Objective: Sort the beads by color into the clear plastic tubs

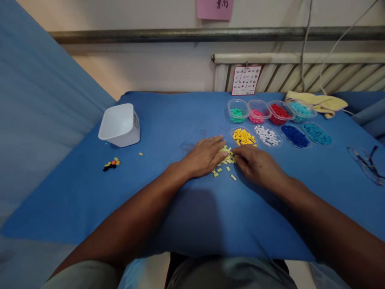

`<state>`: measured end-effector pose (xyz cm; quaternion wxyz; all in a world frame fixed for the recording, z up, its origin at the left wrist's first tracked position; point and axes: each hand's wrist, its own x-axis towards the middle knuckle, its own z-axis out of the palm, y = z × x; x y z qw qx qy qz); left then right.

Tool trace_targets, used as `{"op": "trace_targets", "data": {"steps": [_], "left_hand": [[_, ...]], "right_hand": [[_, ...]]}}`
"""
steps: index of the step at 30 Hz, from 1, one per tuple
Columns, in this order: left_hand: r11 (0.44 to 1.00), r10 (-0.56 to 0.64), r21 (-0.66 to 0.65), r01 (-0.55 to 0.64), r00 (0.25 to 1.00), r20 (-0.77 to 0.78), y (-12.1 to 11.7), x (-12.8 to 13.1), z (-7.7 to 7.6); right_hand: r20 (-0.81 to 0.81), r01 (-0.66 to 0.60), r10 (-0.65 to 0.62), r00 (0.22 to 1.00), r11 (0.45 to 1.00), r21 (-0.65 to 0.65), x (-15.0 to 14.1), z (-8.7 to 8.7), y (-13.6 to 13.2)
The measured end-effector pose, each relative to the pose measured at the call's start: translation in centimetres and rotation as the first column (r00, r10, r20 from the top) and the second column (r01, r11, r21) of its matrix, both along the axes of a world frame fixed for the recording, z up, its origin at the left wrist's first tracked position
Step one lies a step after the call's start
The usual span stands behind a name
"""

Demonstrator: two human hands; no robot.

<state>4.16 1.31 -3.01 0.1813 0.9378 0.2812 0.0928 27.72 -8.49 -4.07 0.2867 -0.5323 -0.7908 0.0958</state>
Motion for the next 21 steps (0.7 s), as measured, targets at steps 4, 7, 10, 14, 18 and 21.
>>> {"op": "trace_targets", "data": {"steps": [4, 7, 10, 14, 18, 21], "left_hand": [[0.981, -0.163, -0.077, 0.179, 0.97, 0.183, -0.5, -0.4, 1.1], [0.991, -0.08, -0.078, 0.108, 0.953, 0.293, -0.3, -1.3, 1.5], [0.994, 0.047, -0.107, -0.014, 0.947, 0.317, -0.2, -1.8, 1.2], [0.969, 0.116, -0.24, -0.056, 0.962, 0.246, -0.7, -1.9, 1.0], [0.953, 0.196, -0.285, -0.098, 0.92, 0.34, -0.7, -2.0, 0.7], [0.944, 0.228, -0.316, -0.096, 0.881, 0.414, -0.2, -2.2, 0.0]], "right_hand": [[-0.126, -0.104, 0.108, 0.986, 0.994, 0.034, -0.8, 0.6, 0.2], [-0.188, -0.024, 0.05, 0.981, 0.99, 0.138, -0.7, 0.3, 0.2], [-0.17, -0.033, 0.057, 0.984, 0.99, 0.138, -1.3, -0.6, 0.3], [-0.089, -0.122, 0.12, 0.989, 0.992, -0.019, -3.7, -0.7, 0.4], [-0.146, -0.327, 0.316, 0.937, 0.943, -0.059, -6.0, 1.1, 0.7], [-0.143, -0.3, 0.296, 0.944, 0.954, -0.005, -5.9, 1.9, 1.3]]}}
